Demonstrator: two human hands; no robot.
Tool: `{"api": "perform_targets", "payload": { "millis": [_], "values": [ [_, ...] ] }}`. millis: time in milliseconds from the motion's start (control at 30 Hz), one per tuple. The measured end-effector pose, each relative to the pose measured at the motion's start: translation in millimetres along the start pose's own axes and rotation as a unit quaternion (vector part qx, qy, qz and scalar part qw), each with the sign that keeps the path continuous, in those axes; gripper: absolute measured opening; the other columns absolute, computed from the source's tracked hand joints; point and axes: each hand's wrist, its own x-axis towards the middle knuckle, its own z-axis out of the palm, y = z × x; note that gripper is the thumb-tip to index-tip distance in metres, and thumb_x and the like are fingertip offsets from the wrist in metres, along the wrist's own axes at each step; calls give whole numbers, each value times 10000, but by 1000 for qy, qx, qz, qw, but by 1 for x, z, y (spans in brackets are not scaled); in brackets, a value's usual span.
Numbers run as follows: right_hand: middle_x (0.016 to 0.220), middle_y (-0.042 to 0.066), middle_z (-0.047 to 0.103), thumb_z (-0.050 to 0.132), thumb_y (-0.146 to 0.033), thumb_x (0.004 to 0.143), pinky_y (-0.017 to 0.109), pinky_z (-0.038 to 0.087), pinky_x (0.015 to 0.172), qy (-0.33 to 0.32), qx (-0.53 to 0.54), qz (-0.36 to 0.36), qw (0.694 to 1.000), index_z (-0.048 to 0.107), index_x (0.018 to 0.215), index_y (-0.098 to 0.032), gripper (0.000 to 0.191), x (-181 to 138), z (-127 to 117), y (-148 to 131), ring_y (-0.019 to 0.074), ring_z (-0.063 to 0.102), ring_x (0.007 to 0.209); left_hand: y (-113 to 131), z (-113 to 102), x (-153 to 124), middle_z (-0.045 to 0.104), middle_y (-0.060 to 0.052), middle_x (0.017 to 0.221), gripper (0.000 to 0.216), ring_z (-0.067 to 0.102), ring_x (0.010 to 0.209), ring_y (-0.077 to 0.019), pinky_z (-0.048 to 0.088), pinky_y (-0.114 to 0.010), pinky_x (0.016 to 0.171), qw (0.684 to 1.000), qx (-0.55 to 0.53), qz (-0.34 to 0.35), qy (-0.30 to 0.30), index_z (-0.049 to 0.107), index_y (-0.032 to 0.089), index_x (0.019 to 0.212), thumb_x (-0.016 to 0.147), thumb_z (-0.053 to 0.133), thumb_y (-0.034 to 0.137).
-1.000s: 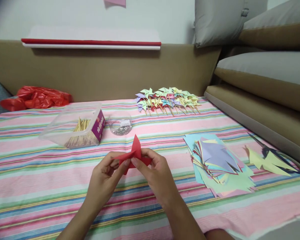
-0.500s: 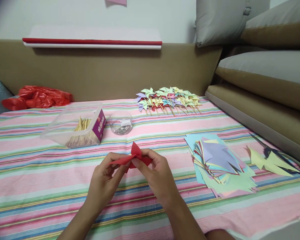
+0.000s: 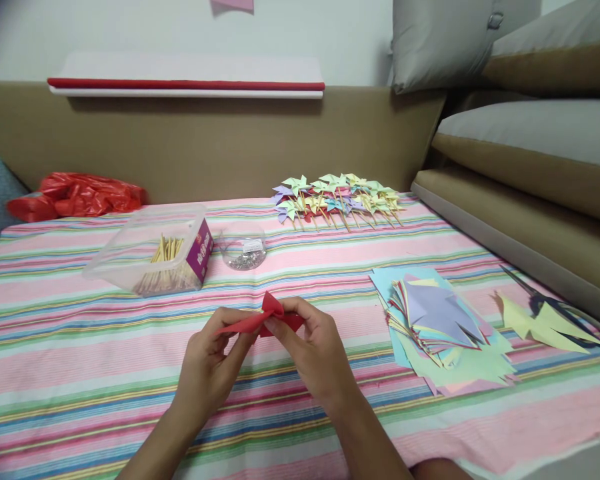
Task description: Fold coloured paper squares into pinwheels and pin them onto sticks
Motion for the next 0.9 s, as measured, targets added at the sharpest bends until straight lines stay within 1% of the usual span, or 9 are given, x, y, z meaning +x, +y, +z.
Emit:
{"api": "perform_targets", "payload": {
  "millis": [367, 633, 733, 800, 867, 900],
  "values": [
    [898, -1, 712, 738, -372, 855, 332, 502, 852, 8, 0, -7, 1000, 742, 955, -250, 157, 0, 1, 1, 187, 639, 896, 1, 1, 0, 745, -37, 893, 92, 699, 796, -164, 538, -224, 634, 1000, 13, 12, 5, 653, 217, 987, 966, 563, 222],
    [896, -5, 706, 740, -385, 853, 319, 501, 836, 19, -7, -12, 1000, 739, 940, -254, 157, -1, 1, 3, 181, 641, 888, 1, 3, 1, 741, -19, 883, 92, 696, 784, -151, 519, -199, 584, 1000, 18, 15, 9, 646, 233, 996, 962, 566, 202],
    [877, -8, 696, 738, -387, 854, 313, 501, 826, 27, -16, -19, 999, 733, 920, -252, 151, -1, 1, 4, 176, 640, 874, 1, 3, 1, 743, -2, 872, 120, 705, 772, -144, 507, -186, 552, 999, 41, 30, 16, 640, 242, 1004, 947, 571, 162],
    [867, -6, 686, 726, -378, 866, 309, 503, 811, 28, -24, -29, 999, 724, 917, -249, 138, -1, 2, 4, 173, 634, 861, 2, 3, 1, 749, 2, 878, 148, 713, 779, -143, 507, -181, 542, 997, 57, 52, 23, 633, 243, 1012, 938, 568, 133],
    [871, 1, 673, 706, -350, 885, 310, 504, 793, 30, -40, -64, 997, 712, 914, -249, 105, -1, 2, 4, 172, 625, 851, 2, 0, 1, 755, 0, 900, 192, 720, 788, -139, 512, -176, 540, 993, 80, 86, 27, 625, 245, 1040, 927, 566, 101],
    [883, 6, 671, 695, -330, 895, 316, 505, 792, 30, -54, -91, 994, 708, 920, -253, 82, -1, 2, 3, 176, 624, 857, 3, -2, 2, 760, -4, 924, 224, 725, 802, -141, 527, -180, 564, 989, 94, 107, 27, 619, 247, 1063, 919, 567, 83]
  ]
}}
